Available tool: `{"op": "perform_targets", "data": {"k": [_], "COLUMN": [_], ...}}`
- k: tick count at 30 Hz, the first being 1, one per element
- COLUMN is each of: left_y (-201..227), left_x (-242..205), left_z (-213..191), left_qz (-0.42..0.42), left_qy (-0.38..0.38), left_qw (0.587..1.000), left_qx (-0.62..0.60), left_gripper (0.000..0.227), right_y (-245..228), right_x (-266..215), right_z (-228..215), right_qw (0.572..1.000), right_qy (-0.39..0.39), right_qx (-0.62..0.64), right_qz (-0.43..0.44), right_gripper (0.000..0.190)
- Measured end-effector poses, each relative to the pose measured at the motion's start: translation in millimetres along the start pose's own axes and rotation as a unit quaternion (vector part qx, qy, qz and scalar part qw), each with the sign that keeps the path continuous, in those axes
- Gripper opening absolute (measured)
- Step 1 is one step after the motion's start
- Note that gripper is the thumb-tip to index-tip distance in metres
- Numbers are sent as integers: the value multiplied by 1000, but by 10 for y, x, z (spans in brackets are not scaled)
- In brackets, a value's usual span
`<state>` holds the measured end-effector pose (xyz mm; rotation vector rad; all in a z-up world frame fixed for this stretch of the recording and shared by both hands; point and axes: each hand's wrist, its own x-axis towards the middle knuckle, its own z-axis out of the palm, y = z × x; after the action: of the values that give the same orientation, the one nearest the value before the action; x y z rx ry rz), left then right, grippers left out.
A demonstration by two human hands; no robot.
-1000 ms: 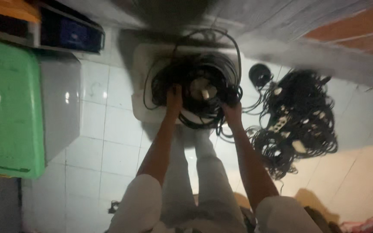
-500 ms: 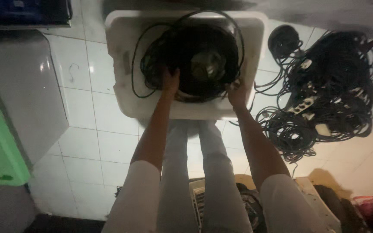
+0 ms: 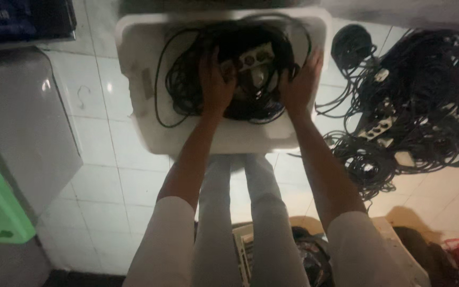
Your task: The person untangles a large bundle of black cables and power strips, gathers a portion of the cables, and places them into a white plastic bin.
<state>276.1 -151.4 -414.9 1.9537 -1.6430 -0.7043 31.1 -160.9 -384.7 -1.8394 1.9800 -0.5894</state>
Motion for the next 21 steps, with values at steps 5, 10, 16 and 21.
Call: {"op": "perform_targets", "data": {"k": [5,10,16,21], "left_y": [399,458,88,-398], "left_x": [479,599,509,243], "left_z": [-75,3,378,716], "left_qz": [49,43,19,-84], "left_qy": [-16,-53,-168,-302], "left_qw": [998,998,977,944], "left_qx": [-48,3,131,106], "left_gripper": [93,92,88,88], "right_y": [-128,-189,-232,146], "right_x": [638,654,399,-10], "right_z": [-31,133,243,637], "right_qw": [992,968,881,904], "right_qy": [-16,-246,-425,-400], "right_qx": [77,-21,-189,-131], "right_qz": [-96,42,83,75], "right_gripper": [62,53,69,75]}}
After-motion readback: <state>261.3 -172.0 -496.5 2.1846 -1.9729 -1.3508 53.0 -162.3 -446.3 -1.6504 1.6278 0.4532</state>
